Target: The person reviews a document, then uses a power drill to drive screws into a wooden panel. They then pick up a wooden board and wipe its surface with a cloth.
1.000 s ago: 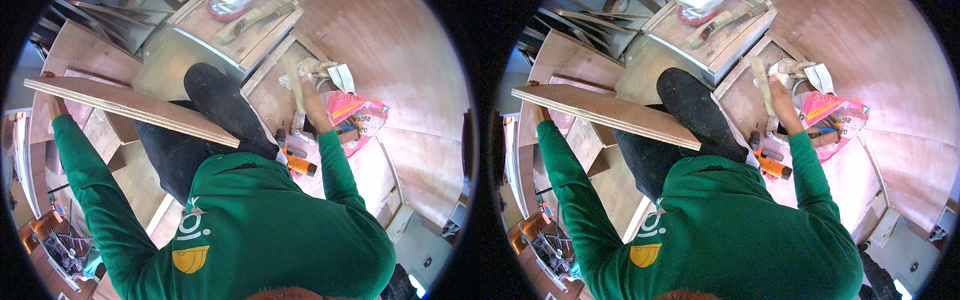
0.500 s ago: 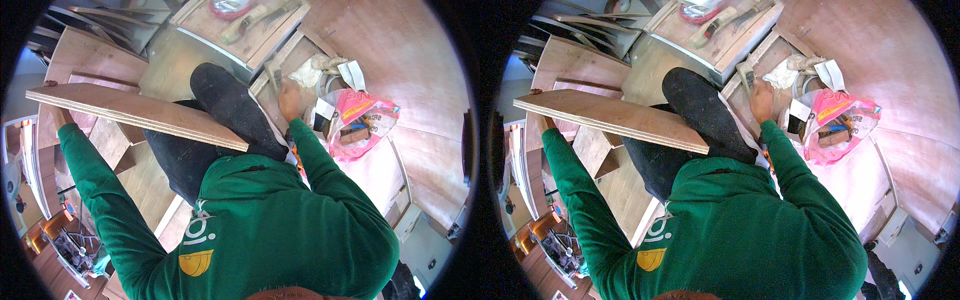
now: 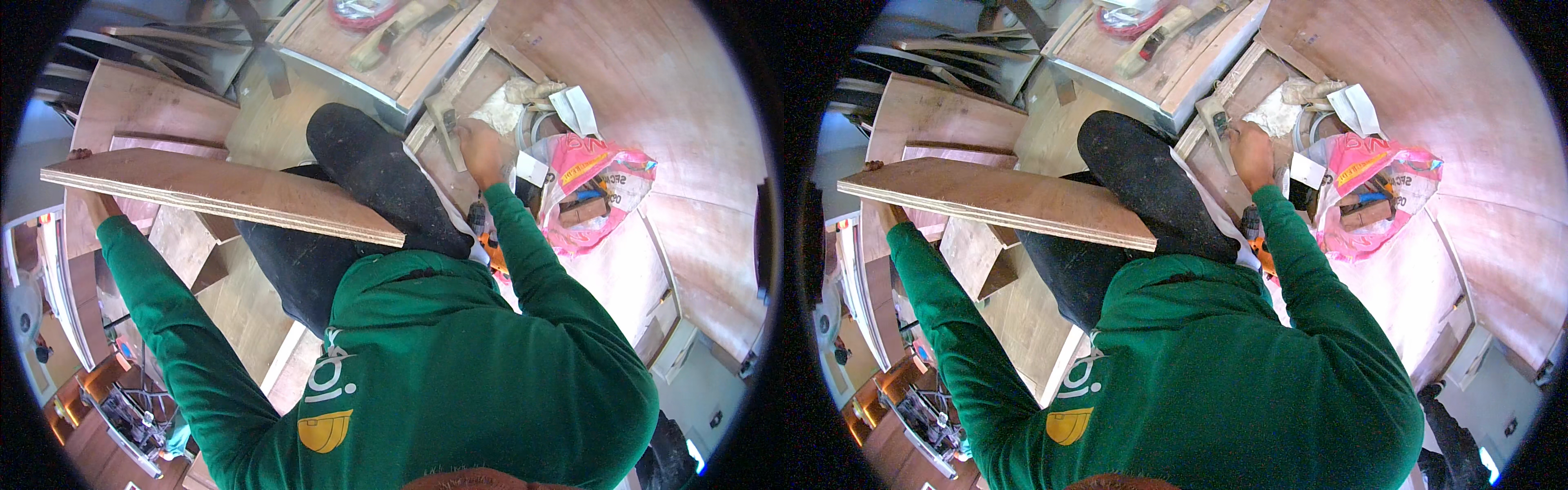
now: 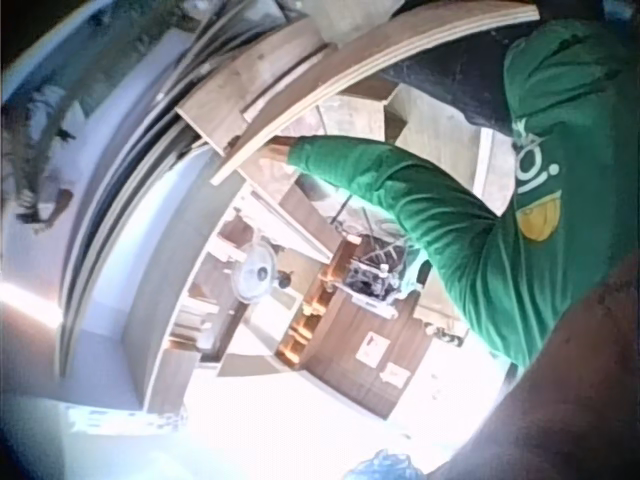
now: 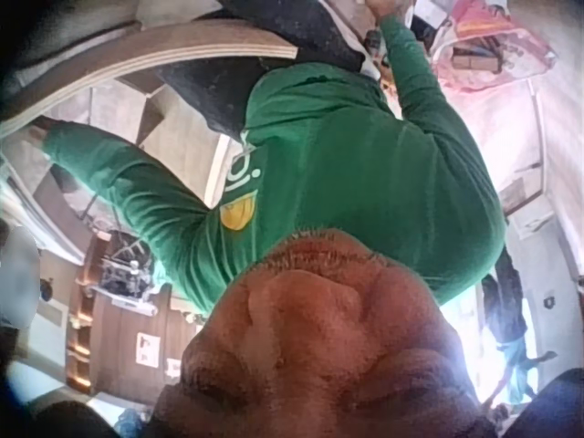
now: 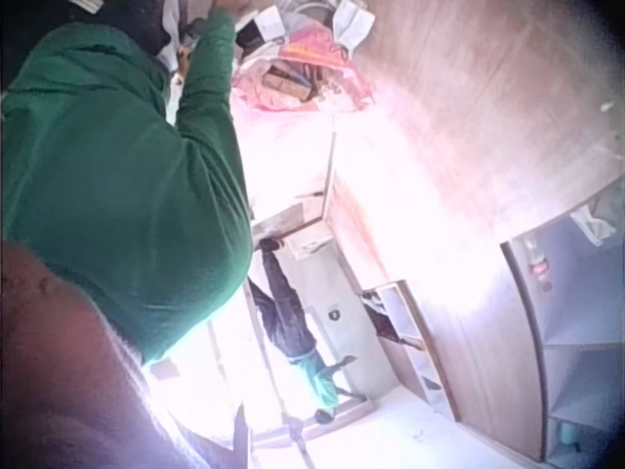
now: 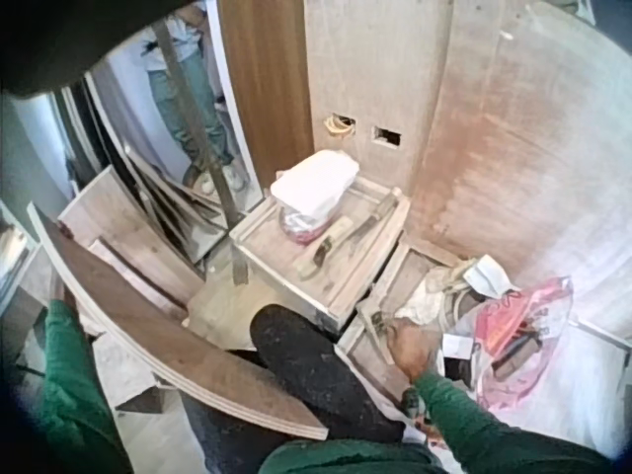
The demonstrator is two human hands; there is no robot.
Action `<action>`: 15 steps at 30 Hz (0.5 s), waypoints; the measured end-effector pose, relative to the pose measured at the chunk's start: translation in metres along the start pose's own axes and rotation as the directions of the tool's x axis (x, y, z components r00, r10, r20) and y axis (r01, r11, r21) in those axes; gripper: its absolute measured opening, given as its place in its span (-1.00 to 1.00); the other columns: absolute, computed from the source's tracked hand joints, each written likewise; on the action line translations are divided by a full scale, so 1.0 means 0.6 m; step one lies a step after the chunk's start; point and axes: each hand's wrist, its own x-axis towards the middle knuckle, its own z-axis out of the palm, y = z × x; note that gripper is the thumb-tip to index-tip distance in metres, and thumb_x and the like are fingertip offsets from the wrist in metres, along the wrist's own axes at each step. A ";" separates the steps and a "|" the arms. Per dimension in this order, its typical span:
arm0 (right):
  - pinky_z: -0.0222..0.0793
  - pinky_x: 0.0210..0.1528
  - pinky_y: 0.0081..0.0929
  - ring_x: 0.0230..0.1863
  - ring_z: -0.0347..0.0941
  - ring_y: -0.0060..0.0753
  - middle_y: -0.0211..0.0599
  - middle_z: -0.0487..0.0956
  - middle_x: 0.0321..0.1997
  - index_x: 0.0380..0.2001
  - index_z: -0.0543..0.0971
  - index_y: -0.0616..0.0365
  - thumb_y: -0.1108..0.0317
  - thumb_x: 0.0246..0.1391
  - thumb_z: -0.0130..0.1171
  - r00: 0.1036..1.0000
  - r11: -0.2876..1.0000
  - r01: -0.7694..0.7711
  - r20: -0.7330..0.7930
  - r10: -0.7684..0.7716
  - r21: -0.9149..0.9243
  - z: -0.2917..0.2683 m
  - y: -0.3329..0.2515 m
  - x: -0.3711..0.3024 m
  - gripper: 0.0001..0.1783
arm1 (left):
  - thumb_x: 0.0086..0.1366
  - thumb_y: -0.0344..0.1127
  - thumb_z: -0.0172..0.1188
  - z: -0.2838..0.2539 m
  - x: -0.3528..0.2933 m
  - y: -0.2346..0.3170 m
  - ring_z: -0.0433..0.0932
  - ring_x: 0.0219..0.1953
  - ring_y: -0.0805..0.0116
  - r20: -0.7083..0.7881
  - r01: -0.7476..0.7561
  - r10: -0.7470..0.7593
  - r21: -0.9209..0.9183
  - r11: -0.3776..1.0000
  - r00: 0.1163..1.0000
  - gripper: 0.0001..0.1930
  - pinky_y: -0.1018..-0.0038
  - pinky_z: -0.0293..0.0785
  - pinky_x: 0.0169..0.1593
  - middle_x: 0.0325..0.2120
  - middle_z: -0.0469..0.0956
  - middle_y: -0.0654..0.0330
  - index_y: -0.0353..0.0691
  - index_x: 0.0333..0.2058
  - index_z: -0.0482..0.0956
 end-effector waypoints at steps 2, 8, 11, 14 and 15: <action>0.53 0.07 0.07 -0.02 0.61 0.27 0.16 0.66 -0.08 -0.06 0.64 0.26 0.28 0.29 0.18 1.000 0.998 0.026 -0.005 -0.027 -0.049 0.003 -0.002 -0.007 -0.71 | 0.44 0.08 0.10 -0.016 0.003 0.016 0.59 -0.18 0.17 0.010 0.025 -0.025 -0.051 0.998 1.000 -0.55 0.23 0.56 0.02 -0.27 0.62 0.11 -0.25 -0.26 0.66; 0.49 0.08 0.11 -0.06 0.57 0.26 0.14 0.58 -0.12 -0.11 0.56 0.24 0.28 0.35 0.14 0.989 0.968 0.132 -0.038 -0.143 -0.215 0.014 -0.013 -0.003 -0.77 | 0.40 0.08 0.14 -0.003 -0.005 0.002 0.61 -0.21 0.15 -0.029 -0.034 0.035 0.040 0.999 0.999 -0.56 0.20 0.58 -0.03 -0.31 0.63 0.10 -0.24 -0.26 0.67; 0.46 0.14 0.09 0.02 0.54 0.25 0.14 0.58 -0.06 -0.08 0.56 0.24 0.29 0.36 0.13 0.973 0.985 -0.171 -0.163 0.166 -0.020 -0.027 -0.024 0.001 -0.77 | 0.39 0.08 0.15 -0.009 -0.010 -0.017 0.61 -0.21 0.15 -0.053 -0.012 0.012 0.000 1.000 0.999 -0.57 0.19 0.58 -0.02 -0.32 0.63 0.10 -0.23 -0.26 0.67; 0.45 0.21 0.04 0.17 0.51 0.25 0.13 0.56 0.13 0.00 0.53 0.26 0.30 0.35 0.13 0.944 0.982 -0.186 -0.273 0.183 0.017 -0.085 0.048 0.045 -0.72 | 0.40 0.09 0.15 -0.068 0.027 0.007 0.62 -0.20 0.17 0.023 -0.066 0.066 -0.006 0.998 0.998 -0.56 0.19 0.58 0.00 -0.32 0.63 0.09 -0.24 -0.24 0.67; 0.45 0.22 0.04 0.18 0.50 0.26 0.13 0.55 0.15 0.03 0.52 0.27 0.31 0.35 0.13 0.968 0.999 -0.043 -0.248 0.037 -0.018 -0.078 0.058 0.051 -0.70 | 0.40 0.09 0.14 -0.110 0.048 0.041 0.61 -0.20 0.17 0.058 -0.087 0.087 -0.008 0.996 0.995 -0.55 0.19 0.58 0.00 -0.31 0.63 0.09 -0.24 -0.24 0.67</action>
